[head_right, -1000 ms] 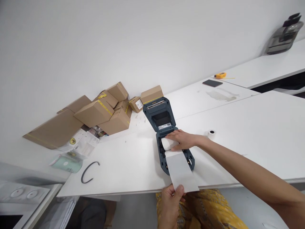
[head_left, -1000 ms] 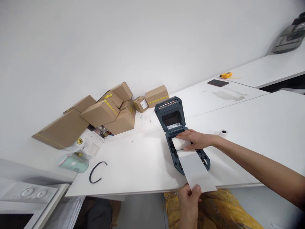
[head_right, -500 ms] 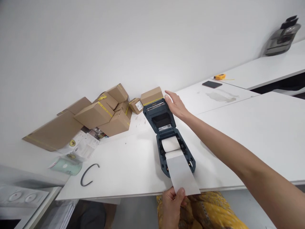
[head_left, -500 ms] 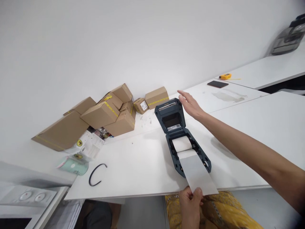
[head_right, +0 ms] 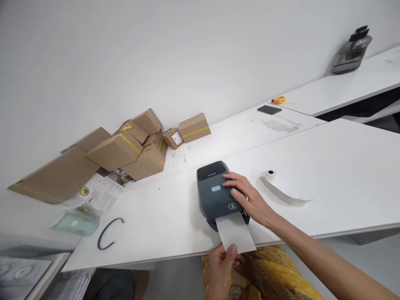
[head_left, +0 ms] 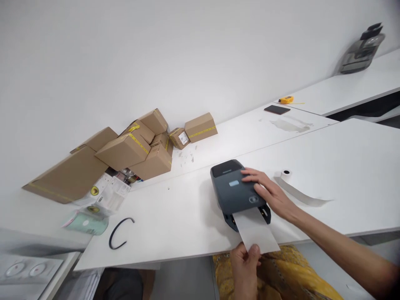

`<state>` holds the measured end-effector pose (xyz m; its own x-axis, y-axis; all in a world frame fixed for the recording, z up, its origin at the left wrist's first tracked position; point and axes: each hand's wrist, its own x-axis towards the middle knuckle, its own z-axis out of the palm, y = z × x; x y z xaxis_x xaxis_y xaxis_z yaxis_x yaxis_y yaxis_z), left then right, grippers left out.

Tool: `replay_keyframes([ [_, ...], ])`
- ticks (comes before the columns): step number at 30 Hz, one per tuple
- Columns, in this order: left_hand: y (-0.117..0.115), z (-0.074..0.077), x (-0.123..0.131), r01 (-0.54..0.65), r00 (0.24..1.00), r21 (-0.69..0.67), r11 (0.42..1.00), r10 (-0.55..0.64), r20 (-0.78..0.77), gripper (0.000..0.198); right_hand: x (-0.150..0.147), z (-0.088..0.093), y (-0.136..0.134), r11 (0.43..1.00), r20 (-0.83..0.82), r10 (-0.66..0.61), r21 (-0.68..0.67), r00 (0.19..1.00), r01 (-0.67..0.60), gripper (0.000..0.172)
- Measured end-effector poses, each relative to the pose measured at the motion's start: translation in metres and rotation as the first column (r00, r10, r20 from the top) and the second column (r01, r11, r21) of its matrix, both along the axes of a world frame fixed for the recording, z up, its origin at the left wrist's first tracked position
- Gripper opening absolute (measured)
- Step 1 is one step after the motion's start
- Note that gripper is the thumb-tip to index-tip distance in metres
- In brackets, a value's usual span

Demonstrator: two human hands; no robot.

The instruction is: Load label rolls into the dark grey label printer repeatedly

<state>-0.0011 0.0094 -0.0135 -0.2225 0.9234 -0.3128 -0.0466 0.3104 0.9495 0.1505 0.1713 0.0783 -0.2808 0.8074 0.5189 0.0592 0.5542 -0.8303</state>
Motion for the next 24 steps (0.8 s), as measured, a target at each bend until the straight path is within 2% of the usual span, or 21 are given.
replay_keyframes([
  [3,0.0,0.002,0.002,-0.007,1.0,-0.01,1.0,0.007,0.017,0.073,0.004,-0.025,-0.02,1.0,0.035,-0.004,-0.028,0.999,0.005,0.028],
  [7,0.001,0.006,0.004,-0.025,0.999,-0.016,1.0,0.025,0.025,0.075,-0.001,-0.039,-0.03,0.987,-0.039,-0.042,-0.16,0.998,0.035,0.031],
  [9,0.001,0.007,0.004,-0.024,1.0,-0.012,1.0,0.025,0.011,0.076,-0.005,-0.047,-0.032,0.949,-0.107,-0.094,-0.311,0.99,0.057,0.046],
  [12,-0.002,0.008,0.001,0.003,0.999,-0.01,1.0,-0.004,-0.04,0.073,-0.009,-0.064,-0.036,0.848,-0.16,-0.17,-0.526,0.972,0.062,0.074],
  [13,-0.003,0.009,-0.001,-0.014,0.997,0.0,1.0,0.014,-0.075,0.071,-0.01,-0.069,-0.038,0.82,-0.156,-0.178,-0.569,0.972,0.059,0.079],
  [15,-0.003,0.014,-0.007,-0.124,0.977,0.048,0.991,0.131,-0.166,0.067,-0.011,-0.077,-0.041,0.786,-0.139,-0.174,-0.616,0.975,0.052,0.081],
  [17,0.002,0.022,-0.013,-0.277,0.927,0.142,0.95,0.304,-0.22,0.066,-0.01,-0.079,-0.043,0.773,-0.13,-0.166,-0.633,0.978,0.047,0.081],
  [19,0.014,0.032,-0.019,-0.352,0.899,0.218,0.91,0.394,-0.192,0.07,-0.01,-0.077,-0.044,0.769,-0.126,-0.158,-0.638,0.979,0.042,0.083],
  [21,0.03,0.043,-0.022,-0.336,0.924,0.228,0.914,0.367,-0.11,0.08,-0.009,-0.073,-0.044,0.763,-0.119,-0.15,-0.645,0.982,0.038,0.086],
  [24,0.05,0.051,-0.022,-0.241,0.97,0.19,0.952,0.242,0.021,0.088,-0.008,-0.07,-0.043,0.752,-0.112,-0.144,-0.658,0.983,0.035,0.087],
])
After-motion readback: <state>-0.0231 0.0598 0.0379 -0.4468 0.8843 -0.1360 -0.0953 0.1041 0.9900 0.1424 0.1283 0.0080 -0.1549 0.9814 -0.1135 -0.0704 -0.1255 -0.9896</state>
